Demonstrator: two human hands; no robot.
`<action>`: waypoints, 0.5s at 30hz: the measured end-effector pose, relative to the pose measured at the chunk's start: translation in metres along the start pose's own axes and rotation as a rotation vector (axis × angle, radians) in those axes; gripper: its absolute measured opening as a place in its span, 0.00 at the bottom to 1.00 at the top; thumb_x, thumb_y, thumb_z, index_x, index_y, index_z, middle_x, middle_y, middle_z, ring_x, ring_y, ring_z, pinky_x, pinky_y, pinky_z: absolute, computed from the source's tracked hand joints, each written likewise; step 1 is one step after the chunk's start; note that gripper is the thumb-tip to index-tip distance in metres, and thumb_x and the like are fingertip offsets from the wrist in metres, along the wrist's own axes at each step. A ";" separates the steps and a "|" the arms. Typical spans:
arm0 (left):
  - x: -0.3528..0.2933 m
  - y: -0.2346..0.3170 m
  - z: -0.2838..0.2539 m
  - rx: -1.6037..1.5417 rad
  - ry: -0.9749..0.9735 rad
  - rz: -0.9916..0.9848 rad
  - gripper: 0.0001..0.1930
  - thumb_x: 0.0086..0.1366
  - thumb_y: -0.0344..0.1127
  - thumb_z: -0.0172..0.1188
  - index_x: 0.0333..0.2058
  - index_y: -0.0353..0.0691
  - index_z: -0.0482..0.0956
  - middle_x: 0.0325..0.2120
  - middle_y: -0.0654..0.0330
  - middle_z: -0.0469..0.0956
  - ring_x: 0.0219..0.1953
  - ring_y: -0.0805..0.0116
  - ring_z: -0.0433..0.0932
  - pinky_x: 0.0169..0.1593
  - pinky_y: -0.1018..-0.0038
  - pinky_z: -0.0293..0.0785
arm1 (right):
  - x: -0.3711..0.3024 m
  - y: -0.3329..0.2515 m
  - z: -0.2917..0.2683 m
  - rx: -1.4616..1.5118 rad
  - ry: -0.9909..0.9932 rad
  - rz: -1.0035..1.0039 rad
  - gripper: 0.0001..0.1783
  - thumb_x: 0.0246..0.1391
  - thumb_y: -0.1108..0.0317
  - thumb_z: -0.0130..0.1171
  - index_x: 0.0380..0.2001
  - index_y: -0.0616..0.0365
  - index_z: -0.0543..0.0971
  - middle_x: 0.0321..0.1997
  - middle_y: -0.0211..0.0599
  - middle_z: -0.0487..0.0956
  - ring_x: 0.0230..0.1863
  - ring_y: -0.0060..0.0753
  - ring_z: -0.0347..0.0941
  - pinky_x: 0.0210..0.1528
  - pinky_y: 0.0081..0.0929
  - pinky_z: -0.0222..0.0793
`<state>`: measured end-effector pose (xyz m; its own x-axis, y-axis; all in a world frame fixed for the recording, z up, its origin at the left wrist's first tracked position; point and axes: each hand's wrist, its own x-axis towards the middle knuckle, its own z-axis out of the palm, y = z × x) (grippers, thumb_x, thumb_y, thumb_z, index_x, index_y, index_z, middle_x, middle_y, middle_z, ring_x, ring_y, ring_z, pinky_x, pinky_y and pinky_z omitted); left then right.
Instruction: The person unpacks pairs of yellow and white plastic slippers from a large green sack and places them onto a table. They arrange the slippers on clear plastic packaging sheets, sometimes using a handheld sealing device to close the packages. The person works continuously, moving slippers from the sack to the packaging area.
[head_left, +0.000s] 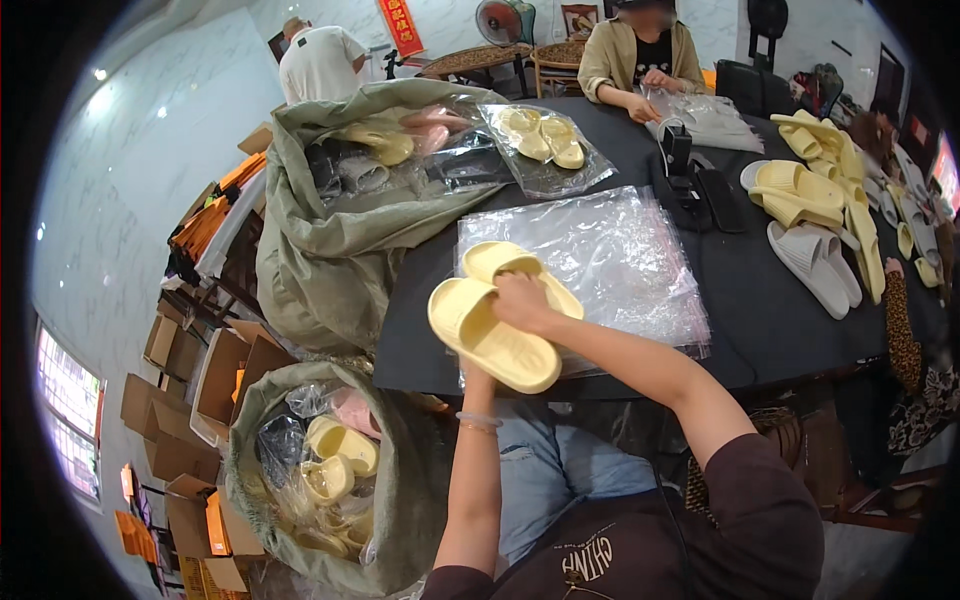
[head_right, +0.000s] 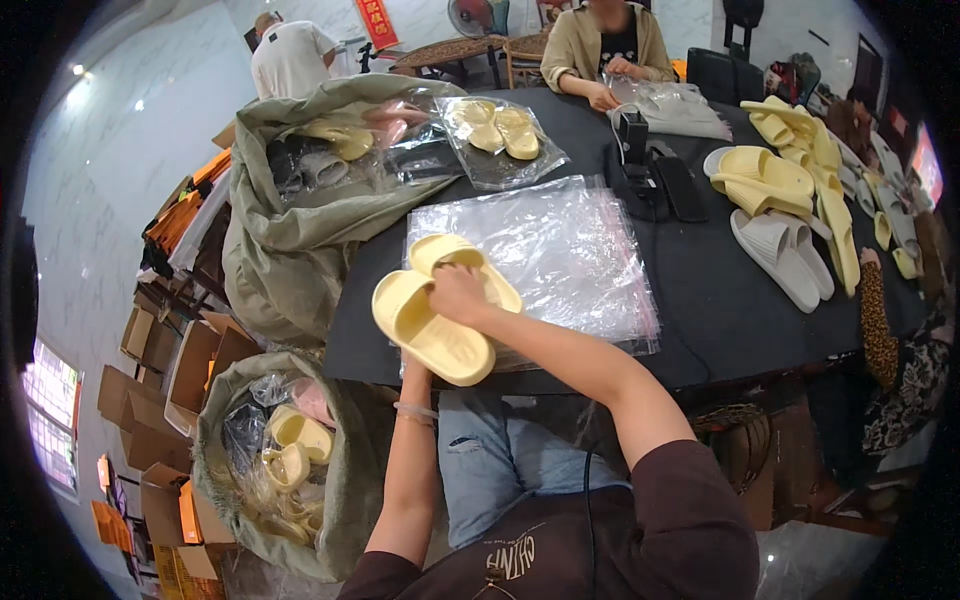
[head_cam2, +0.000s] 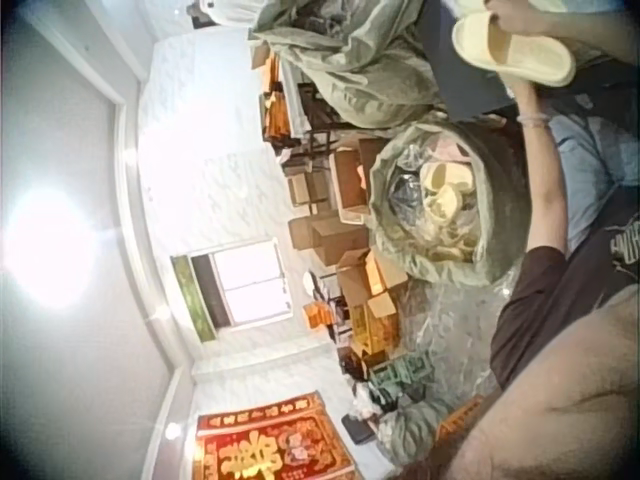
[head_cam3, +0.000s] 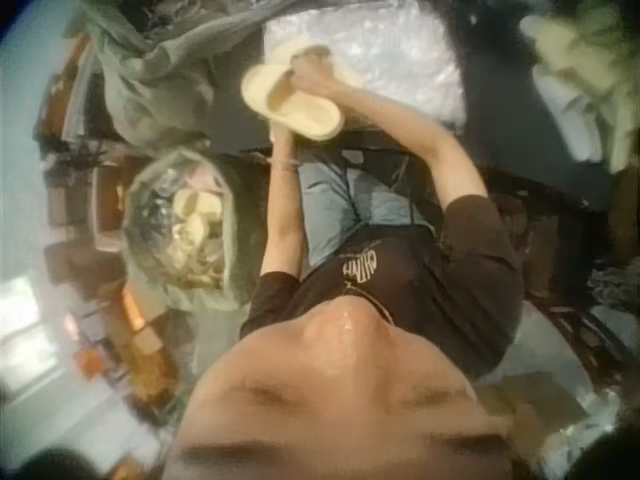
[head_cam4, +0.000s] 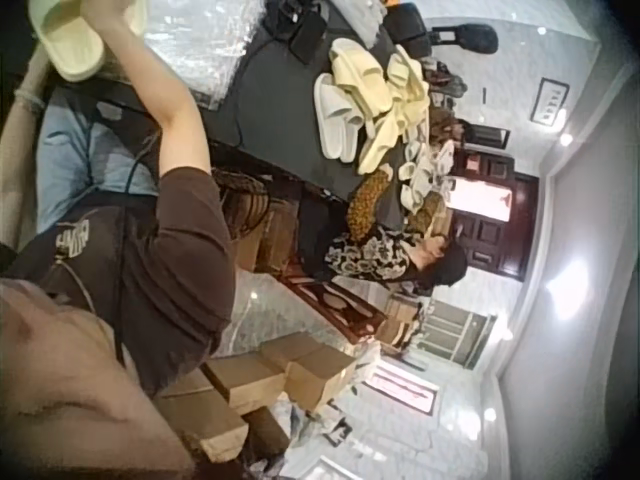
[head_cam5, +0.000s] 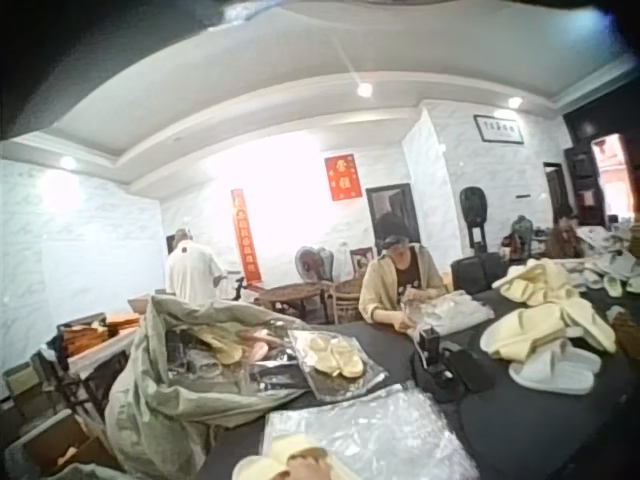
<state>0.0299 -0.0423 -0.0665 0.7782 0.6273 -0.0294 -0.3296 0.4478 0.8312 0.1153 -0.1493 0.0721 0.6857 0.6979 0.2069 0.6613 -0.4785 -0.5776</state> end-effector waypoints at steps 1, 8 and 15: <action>-0.007 0.012 0.013 0.422 -0.095 0.222 0.27 0.68 0.50 0.45 0.60 0.40 0.60 0.57 0.50 0.65 0.57 0.55 0.68 0.56 0.60 0.69 | -0.005 0.013 -0.005 -0.014 0.004 0.030 0.16 0.50 0.63 0.51 0.37 0.63 0.78 0.45 0.50 0.77 0.52 0.52 0.68 0.58 0.46 0.55; -0.028 0.055 0.068 1.858 -0.040 0.385 0.36 0.61 0.58 0.49 0.60 0.39 0.63 0.64 0.38 0.50 0.68 0.47 0.45 0.67 0.55 0.42 | -0.019 0.070 -0.034 -0.097 0.080 0.128 0.16 0.53 0.65 0.50 0.41 0.64 0.76 0.50 0.49 0.74 0.55 0.49 0.67 0.58 0.46 0.56; -0.038 0.062 0.077 1.836 -0.049 0.400 0.48 0.54 0.71 0.50 0.63 0.41 0.59 0.65 0.36 0.47 0.69 0.46 0.44 0.67 0.54 0.42 | -0.012 0.136 -0.086 -0.238 0.189 0.263 0.15 0.52 0.64 0.52 0.40 0.61 0.77 0.45 0.45 0.78 0.50 0.47 0.72 0.54 0.45 0.62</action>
<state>0.0211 -0.0876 0.0294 0.8339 0.4772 0.2774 0.4100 -0.8720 0.2675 0.2235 -0.2688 0.0594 0.8703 0.4352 0.2307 0.4923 -0.7535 -0.4357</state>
